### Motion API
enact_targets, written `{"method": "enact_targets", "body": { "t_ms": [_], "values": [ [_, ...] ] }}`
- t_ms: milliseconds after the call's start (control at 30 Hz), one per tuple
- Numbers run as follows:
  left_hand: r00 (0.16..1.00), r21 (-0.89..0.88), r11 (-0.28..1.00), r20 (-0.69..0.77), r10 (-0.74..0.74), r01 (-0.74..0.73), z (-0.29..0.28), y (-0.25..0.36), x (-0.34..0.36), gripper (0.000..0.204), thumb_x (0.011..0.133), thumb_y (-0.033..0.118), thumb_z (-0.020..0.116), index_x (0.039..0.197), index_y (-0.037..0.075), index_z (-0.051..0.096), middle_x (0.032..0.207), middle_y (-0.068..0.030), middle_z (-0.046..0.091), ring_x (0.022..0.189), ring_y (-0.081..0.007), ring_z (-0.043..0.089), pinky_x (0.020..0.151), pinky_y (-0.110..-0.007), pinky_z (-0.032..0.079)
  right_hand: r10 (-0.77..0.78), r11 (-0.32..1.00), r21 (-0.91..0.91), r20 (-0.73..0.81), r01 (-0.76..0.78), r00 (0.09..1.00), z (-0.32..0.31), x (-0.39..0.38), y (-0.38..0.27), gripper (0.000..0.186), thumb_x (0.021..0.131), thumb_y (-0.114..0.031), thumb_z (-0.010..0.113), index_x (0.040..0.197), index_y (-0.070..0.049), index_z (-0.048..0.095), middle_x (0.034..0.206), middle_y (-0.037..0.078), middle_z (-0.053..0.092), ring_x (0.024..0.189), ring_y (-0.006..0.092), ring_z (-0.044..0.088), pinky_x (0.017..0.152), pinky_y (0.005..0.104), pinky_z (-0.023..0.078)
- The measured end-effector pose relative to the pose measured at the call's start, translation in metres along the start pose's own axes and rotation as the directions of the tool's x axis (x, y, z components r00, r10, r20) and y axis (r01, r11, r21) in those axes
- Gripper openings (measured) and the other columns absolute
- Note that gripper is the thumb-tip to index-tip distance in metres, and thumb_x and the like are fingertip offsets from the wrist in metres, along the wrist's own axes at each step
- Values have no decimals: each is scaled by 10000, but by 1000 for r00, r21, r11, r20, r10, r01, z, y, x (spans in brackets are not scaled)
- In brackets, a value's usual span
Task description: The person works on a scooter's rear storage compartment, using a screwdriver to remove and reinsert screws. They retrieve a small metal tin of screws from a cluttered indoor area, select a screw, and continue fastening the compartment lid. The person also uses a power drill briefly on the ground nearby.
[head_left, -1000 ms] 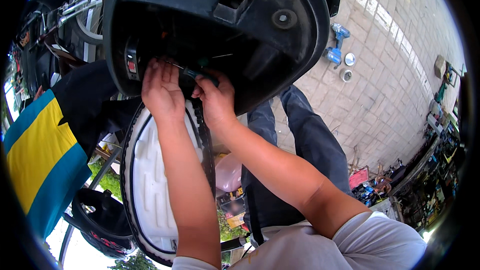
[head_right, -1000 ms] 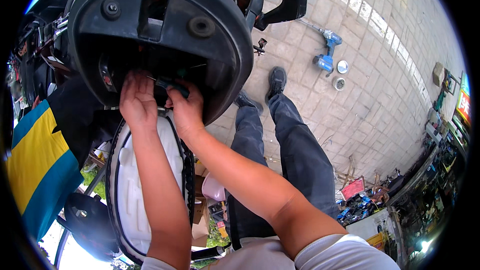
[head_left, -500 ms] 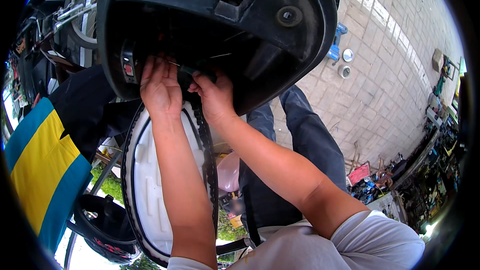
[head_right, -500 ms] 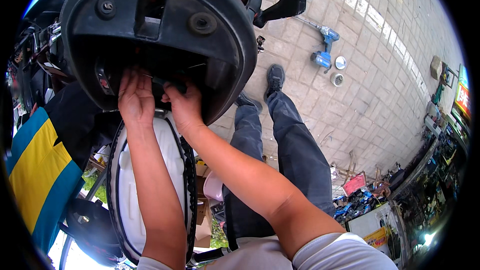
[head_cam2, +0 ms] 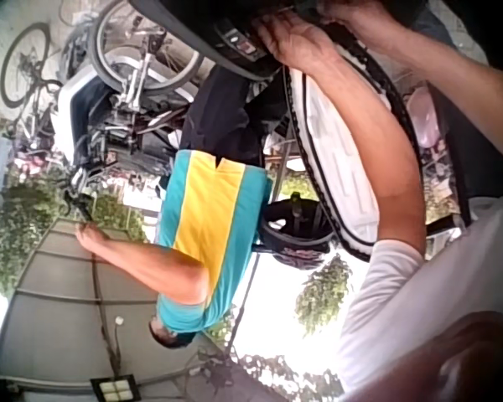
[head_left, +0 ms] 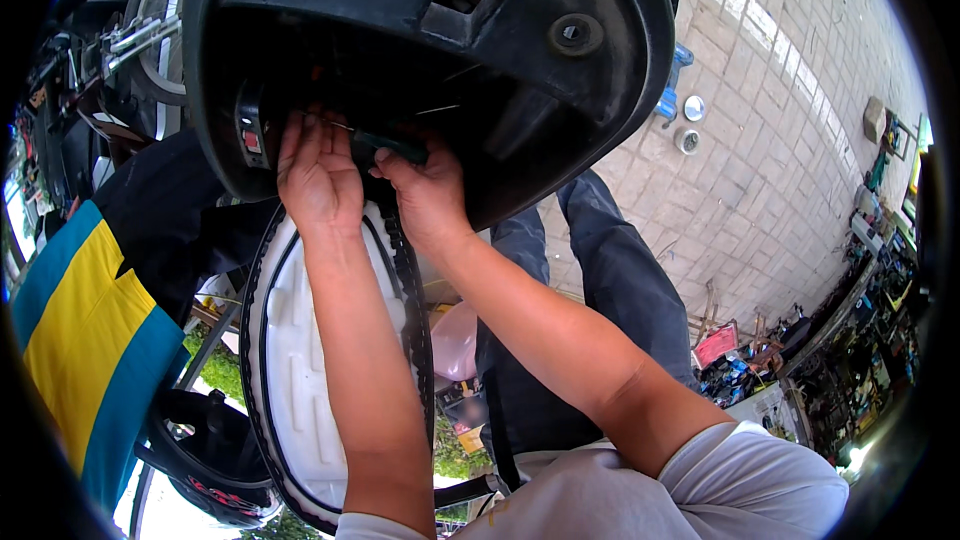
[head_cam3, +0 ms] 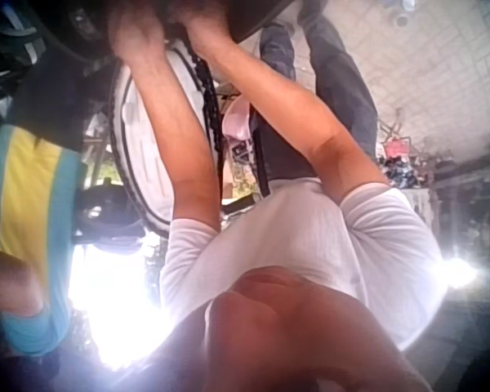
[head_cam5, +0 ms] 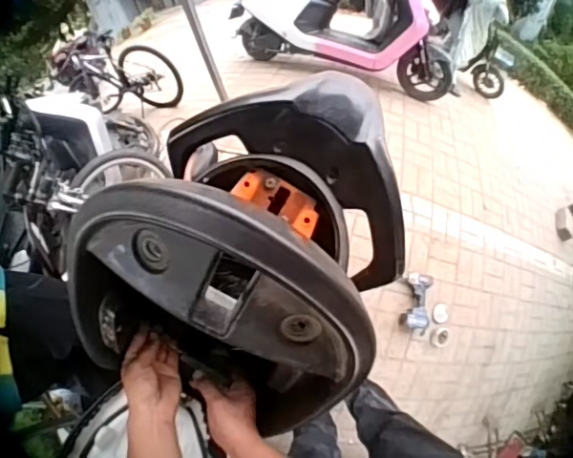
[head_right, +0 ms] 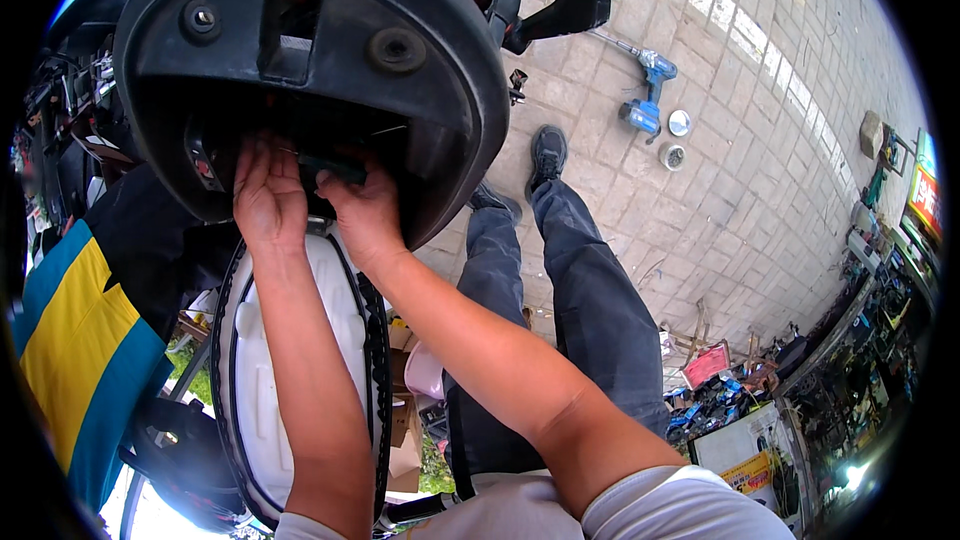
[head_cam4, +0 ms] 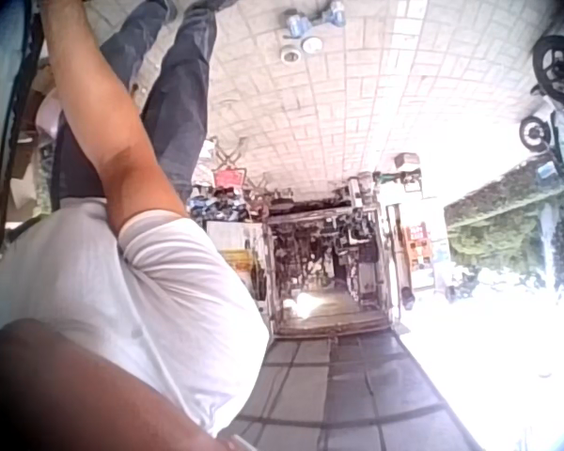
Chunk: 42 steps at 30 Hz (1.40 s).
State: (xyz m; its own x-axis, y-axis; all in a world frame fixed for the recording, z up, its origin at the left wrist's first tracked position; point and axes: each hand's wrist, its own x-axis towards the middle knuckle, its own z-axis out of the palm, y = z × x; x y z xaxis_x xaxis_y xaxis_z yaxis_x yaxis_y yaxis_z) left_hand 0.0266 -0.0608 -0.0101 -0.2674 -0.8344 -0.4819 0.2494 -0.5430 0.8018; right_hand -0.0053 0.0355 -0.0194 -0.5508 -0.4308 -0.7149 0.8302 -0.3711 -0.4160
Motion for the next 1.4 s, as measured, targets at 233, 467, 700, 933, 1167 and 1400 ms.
{"method": "enact_targets", "body": {
  "t_ms": [233, 467, 700, 933, 1167, 1400],
  "values": [
    [999, -15, 1000, -44, 17, -18, 4, -1, 2, 288, 907, -78, 515, 1192, -44, 541, 1167, -178, 581, 1087, -265, 570, 996, -383, 457, 119, 985, -127, 5, -117, 993, -1, 1, -13, 390, 874, -120, 668, 1215, -3, 518, 811, 40, 585, 610, 86, 497, 549, 230, 410],
    [997, 36, 999, -79, 21, -18, 17, 4, -5, 296, 897, -58, 555, 1191, -43, 540, 1169, -176, 583, 1082, -245, 576, 974, -358, 467, 172, 985, 17, -44, -171, 984, 5, 7, -9, 334, 882, -132, 664, 1168, -19, 531, 755, 41, 552, 552, 116, 474, 524, 254, 389],
    [996, 661, 751, -69, 55, 5, 17, 121, -76, 214, 901, 151, 625, 993, -40, 650, 831, -69, 650, 730, -153, 614, 680, -256, 499, 248, 962, 123, -38, -242, 968, -6, 11, 2, 430, 874, -48, 608, 1278, -92, 464, 849, 44, 544, 563, 109, 434, 488, 248, 347],
    [875, 893, 444, 160, -456, 68, 12, 113, 88, 226, 877, 169, 655, 1013, -10, 677, 867, -53, 684, 717, -131, 595, 644, -274, 462, 194, 980, 45, -59, -192, 979, -11, 21, -9, 297, 907, -99, 634, 1175, -63, 512, 778, 47, 551, 543, 113, 453, 492, 261, 362],
    [933, 928, 372, 147, -328, -16, 27, 116, 79, 206, 854, 174, 688, 927, -19, 683, 809, -54, 680, 701, -101, 583, 629, -252, 452, 182, 980, 75, 12, -182, 983, -9, 17, -6, 248, 892, -90, 642, 1106, -60, 520, 775, 46, 536, 565, 117, 464, 524, 274, 389],
    [902, 930, 363, 101, -420, 65, 24, 128, 65, 195, 884, 154, 651, 973, -10, 707, 752, -40, 685, 653, -84, 579, 609, -250, 454, 181, 980, 88, -41, -176, 983, -2, 12, 0, 227, 889, -88, 639, 1091, -56, 538, 785, 49, 558, 496, 117, 441, 486, 279, 377]
  ]
}}
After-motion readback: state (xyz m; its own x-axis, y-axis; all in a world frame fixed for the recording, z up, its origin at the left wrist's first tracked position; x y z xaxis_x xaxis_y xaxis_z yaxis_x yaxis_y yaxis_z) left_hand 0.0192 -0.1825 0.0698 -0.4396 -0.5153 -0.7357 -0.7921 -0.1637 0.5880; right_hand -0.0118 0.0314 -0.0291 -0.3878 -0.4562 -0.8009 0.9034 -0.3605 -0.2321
